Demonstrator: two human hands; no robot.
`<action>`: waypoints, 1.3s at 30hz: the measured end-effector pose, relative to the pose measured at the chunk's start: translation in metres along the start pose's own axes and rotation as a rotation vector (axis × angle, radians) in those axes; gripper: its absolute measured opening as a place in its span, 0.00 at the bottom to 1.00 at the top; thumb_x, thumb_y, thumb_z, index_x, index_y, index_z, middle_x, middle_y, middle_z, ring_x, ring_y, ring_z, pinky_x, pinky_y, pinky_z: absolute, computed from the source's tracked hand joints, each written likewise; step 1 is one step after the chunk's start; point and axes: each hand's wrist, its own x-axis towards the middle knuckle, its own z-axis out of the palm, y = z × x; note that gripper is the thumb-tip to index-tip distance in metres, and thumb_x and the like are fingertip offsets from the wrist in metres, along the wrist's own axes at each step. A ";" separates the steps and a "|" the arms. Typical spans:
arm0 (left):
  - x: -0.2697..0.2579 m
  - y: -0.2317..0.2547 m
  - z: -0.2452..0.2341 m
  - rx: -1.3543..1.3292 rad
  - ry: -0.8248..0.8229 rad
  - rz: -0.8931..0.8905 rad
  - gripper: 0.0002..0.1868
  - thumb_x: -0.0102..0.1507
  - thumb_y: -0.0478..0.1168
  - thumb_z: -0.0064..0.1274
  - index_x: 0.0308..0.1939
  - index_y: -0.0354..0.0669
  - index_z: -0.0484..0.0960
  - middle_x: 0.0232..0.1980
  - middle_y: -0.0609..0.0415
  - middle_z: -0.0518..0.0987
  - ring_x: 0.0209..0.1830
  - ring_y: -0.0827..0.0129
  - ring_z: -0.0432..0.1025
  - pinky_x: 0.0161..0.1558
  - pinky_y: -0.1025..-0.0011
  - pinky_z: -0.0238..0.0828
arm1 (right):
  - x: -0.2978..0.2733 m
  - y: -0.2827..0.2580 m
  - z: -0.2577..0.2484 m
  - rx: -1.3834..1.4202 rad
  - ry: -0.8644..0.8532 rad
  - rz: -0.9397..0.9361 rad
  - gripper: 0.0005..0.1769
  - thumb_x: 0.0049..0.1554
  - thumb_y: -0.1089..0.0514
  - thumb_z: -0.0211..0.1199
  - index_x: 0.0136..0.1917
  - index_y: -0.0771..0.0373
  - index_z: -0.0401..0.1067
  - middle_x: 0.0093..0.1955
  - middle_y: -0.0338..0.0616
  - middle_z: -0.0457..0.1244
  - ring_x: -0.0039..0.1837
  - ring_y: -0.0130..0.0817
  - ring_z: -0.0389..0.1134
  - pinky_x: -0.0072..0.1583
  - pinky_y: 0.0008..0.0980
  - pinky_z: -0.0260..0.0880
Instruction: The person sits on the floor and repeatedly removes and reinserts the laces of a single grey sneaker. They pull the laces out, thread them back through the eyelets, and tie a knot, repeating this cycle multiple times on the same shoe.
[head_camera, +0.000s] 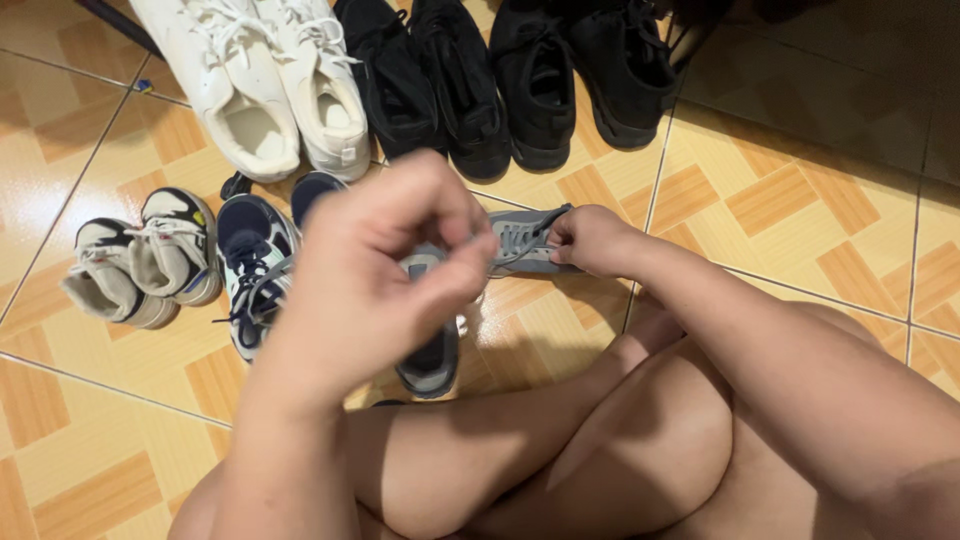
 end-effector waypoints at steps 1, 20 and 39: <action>0.001 -0.003 0.005 0.008 -0.029 -0.016 0.11 0.66 0.28 0.55 0.35 0.39 0.68 0.36 0.59 0.73 0.37 0.81 0.68 0.38 0.80 0.70 | 0.003 0.004 0.001 0.015 -0.005 -0.007 0.09 0.51 0.58 0.71 0.46 0.60 0.79 0.39 0.50 0.70 0.43 0.41 0.72 0.48 0.40 0.70; -0.038 -0.002 0.052 -0.012 -0.860 -0.400 0.08 0.60 0.33 0.59 0.32 0.41 0.73 0.33 0.55 0.77 0.32 0.71 0.74 0.37 0.73 0.71 | 0.015 0.008 0.007 -0.002 -0.002 0.053 0.09 0.53 0.55 0.69 0.46 0.61 0.79 0.43 0.49 0.70 0.48 0.43 0.71 0.52 0.41 0.70; -0.015 -0.218 0.125 -0.378 -0.017 -0.712 0.09 0.60 0.26 0.50 0.44 0.34 0.79 0.36 0.51 0.78 0.31 0.71 0.74 0.33 0.70 0.72 | 0.028 0.023 0.014 -0.022 -0.034 0.001 0.11 0.52 0.56 0.69 0.48 0.61 0.77 0.45 0.51 0.71 0.51 0.45 0.72 0.54 0.40 0.70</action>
